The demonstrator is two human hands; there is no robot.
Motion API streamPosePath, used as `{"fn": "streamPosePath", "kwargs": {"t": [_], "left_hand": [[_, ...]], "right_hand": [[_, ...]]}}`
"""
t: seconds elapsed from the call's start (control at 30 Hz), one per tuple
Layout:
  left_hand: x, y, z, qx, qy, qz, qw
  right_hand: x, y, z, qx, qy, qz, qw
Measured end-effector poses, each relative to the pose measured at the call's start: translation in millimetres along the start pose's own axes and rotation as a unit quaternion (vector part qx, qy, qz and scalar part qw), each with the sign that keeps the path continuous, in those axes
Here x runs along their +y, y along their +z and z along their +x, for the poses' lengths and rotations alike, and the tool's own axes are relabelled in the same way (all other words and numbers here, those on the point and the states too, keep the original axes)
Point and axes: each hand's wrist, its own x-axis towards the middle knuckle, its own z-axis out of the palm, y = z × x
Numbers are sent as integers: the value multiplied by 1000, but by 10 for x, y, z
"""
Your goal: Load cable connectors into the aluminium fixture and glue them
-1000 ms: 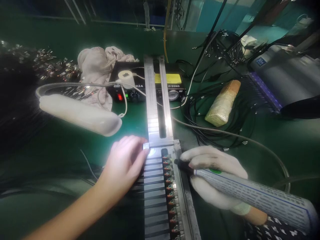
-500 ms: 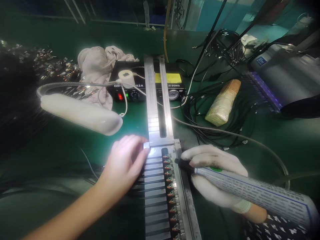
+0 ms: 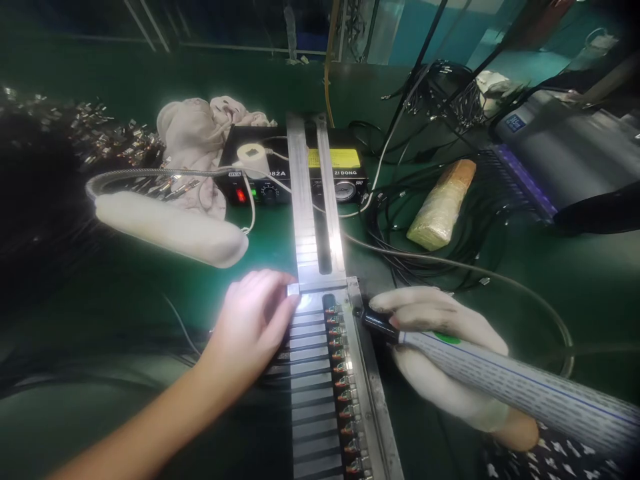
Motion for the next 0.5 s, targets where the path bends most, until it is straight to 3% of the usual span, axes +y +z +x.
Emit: {"fn": "streamPosePath", "kwargs": {"t": [0.5], "left_hand": [[12,-11,15,1,0,4,1000]], "right_hand": [[36,64,-57,-25,2,20,999]]}}
